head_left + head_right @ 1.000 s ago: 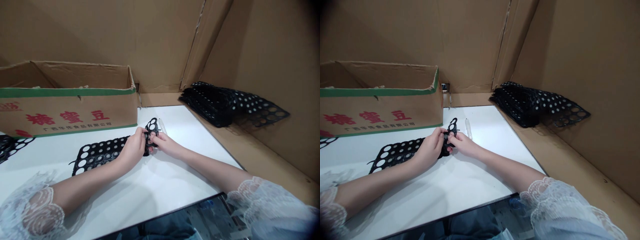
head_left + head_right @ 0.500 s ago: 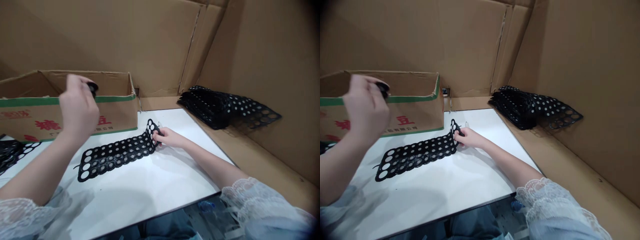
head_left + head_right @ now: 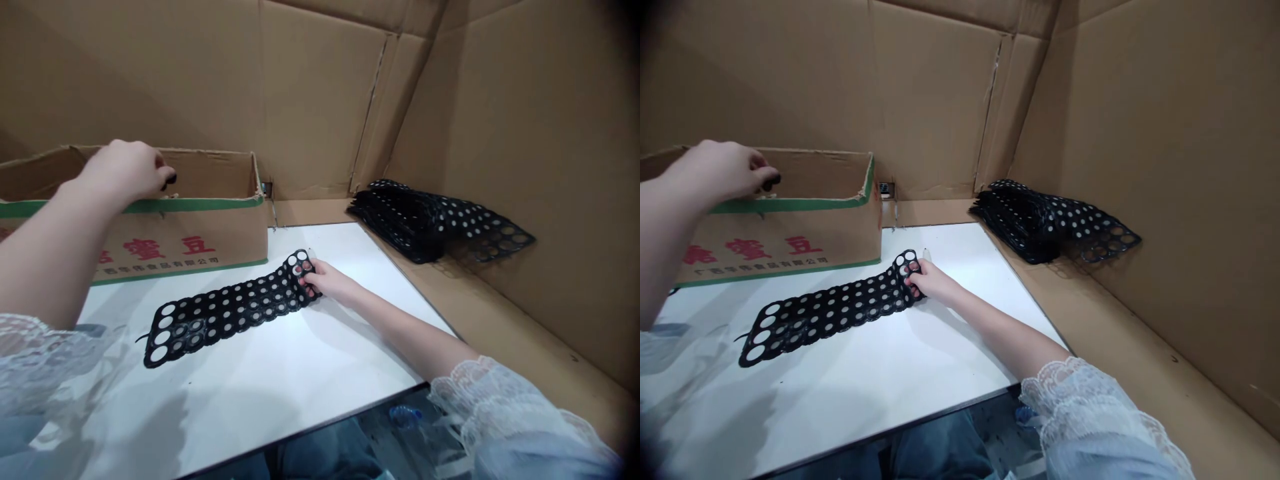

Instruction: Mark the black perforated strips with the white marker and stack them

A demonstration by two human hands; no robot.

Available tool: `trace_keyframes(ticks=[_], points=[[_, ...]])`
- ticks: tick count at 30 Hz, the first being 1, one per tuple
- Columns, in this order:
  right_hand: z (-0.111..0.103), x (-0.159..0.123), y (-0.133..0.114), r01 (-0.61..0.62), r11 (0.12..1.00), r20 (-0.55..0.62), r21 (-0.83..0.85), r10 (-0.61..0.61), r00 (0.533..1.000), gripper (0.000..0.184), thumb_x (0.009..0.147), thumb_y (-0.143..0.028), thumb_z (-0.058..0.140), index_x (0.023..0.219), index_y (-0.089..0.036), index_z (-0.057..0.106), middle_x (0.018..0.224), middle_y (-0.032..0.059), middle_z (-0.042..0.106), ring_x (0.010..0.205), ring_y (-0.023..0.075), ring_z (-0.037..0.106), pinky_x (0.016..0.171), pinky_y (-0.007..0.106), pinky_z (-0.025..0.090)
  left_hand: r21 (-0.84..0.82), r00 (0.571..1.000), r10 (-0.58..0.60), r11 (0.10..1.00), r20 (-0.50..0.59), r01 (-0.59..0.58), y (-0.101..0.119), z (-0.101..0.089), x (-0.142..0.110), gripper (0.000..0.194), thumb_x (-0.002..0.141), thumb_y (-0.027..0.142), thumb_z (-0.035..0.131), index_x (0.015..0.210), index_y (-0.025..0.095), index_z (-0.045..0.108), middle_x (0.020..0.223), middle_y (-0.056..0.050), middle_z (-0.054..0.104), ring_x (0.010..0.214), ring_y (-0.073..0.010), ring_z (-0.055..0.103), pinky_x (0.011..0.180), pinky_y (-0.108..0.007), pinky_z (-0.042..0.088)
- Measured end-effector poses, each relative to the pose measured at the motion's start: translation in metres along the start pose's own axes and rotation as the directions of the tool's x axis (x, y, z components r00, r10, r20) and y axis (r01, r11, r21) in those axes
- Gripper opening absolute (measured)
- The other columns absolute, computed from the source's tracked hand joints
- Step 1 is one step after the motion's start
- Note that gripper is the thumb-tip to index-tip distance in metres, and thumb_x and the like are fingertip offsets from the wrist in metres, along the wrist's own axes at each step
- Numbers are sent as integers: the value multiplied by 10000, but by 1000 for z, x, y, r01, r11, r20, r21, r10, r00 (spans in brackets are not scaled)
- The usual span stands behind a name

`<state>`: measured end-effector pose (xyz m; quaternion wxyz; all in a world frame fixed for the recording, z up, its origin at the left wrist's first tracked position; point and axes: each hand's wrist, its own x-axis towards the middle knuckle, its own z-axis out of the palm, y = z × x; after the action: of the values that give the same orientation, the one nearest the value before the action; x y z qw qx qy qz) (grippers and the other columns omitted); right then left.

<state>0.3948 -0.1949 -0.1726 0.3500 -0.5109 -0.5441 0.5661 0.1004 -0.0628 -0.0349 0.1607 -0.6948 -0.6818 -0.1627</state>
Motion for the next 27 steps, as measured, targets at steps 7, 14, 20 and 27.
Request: trace_keyframes(ticks=[7, 14, 20, 27], points=[[2, -2, 9, 98, 992, 60, -81, -93, 994, 227, 701, -346, 591, 780, -148, 512, 590, -31, 459, 468, 71, 418, 460, 209, 350, -54, 1000, -27, 998, -6, 26, 10, -2, -12, 485, 833, 469, 396, 927, 28, 575, 1155, -117, 525, 1168, -352, 381, 885, -558, 313], [3, 0, 9, 56, 998, 35, 18, -56, 998, 159, 718, -268, 590, 703, -159, 475, 622, -6, 512, 454, 76, 471, 436, 213, 389, -56, 999, -39, 998, 38, 41, 15, -5, -11, 393, 845, 349, 378, 933, 9, 554, 1097, -121, 563, 1141, -318, 413, 915, -518, 303], [11, -7, 1, 23, 997, 10, 80, -24, 1000, 132, 774, -206, 518, 683, -160, 435, 550, -15, 506, 457, 81, 500, 446, 200, 391, -131, 937, 102, 979, -334, -154, 79, -15, -107, 485, 900, 374, 112, 1014, 115, 506, 907, -71, 588, 924, -217, 564, 828, -375, 396], [24, -9, 9, 98, 970, -88, 222, -81, 993, 155, 735, -239, 550, 713, -179, 408, 565, -41, 473, 485, 91, 488, 464, 214, 401, -499, 803, 501, 811, 324, -305, 135, 46, -202, 493, 786, 514, 423, 1107, 142, 383, 658, -63, 599, 565, -222, 579, 509, -259, 365]])
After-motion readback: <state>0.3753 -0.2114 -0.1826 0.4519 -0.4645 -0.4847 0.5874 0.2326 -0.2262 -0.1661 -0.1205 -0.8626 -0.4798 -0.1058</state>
